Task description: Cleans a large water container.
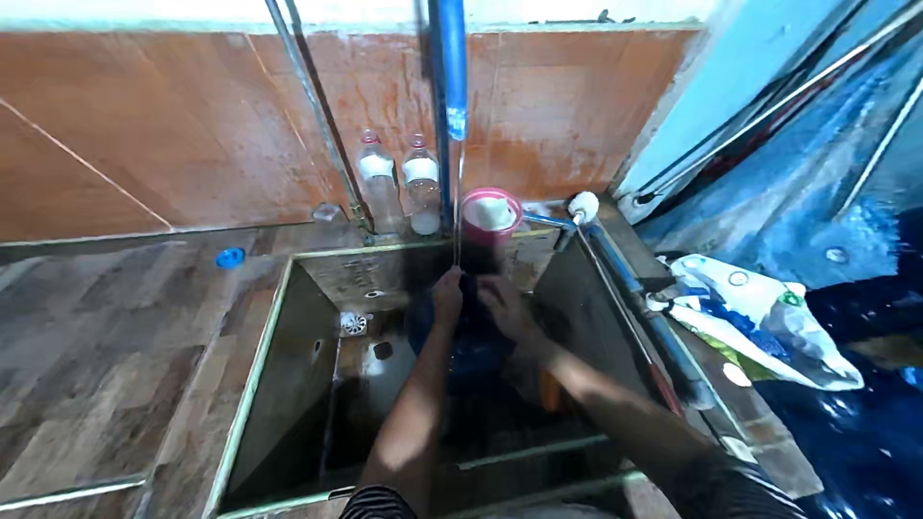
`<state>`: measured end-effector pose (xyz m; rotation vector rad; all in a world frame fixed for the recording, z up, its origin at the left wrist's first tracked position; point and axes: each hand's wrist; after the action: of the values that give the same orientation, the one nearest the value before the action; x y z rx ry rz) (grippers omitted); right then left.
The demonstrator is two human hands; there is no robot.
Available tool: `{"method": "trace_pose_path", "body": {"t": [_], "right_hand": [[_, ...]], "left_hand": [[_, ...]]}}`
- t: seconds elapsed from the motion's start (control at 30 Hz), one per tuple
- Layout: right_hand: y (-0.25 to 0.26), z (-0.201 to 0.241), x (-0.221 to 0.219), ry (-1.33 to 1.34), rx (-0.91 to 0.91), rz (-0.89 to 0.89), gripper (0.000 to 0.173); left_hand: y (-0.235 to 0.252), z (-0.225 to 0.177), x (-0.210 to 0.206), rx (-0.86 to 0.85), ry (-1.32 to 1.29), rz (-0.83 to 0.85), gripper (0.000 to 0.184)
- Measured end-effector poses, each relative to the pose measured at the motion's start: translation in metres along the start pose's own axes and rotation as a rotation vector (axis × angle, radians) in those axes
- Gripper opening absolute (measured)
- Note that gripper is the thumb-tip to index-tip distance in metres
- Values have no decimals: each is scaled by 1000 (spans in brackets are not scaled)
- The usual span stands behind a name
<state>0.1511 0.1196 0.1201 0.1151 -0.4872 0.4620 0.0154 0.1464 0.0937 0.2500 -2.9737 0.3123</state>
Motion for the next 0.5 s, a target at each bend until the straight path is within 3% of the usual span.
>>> {"method": "trace_pose_path", "body": {"t": [0.1,0.2,0.27,0.37,0.43,0.5], "right_hand": [[75,-5,-9,58,-64,170,38],[106,-11,-21,-179,32,248,31],[91,-20,-31,-118,63,103,30],[61,-26,-43,11,2,-111,36],[45,-11,-38,182,-98,-122,40],[39,-4,-26,180,-166,-70,43]], "left_hand": [[8,5,-6,1,-88,-199,51],[-3,9,-24,-100,-151,-268,53],[-3,12,-32,-129,-179,-313,55],[2,11,-35,-108,-182,-345,45],[6,12,-19,-87,-148,-279,46],[11,17,-1,-52,-136,-241,49]]}}
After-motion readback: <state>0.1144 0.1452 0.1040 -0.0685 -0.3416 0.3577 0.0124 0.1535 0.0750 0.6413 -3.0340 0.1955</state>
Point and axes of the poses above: each hand's wrist, its own y-axis towards the middle knuckle, its own x-axis out of the back of the hand, z = x × y, and after that the axes turned 8 degrees about z, right-handed
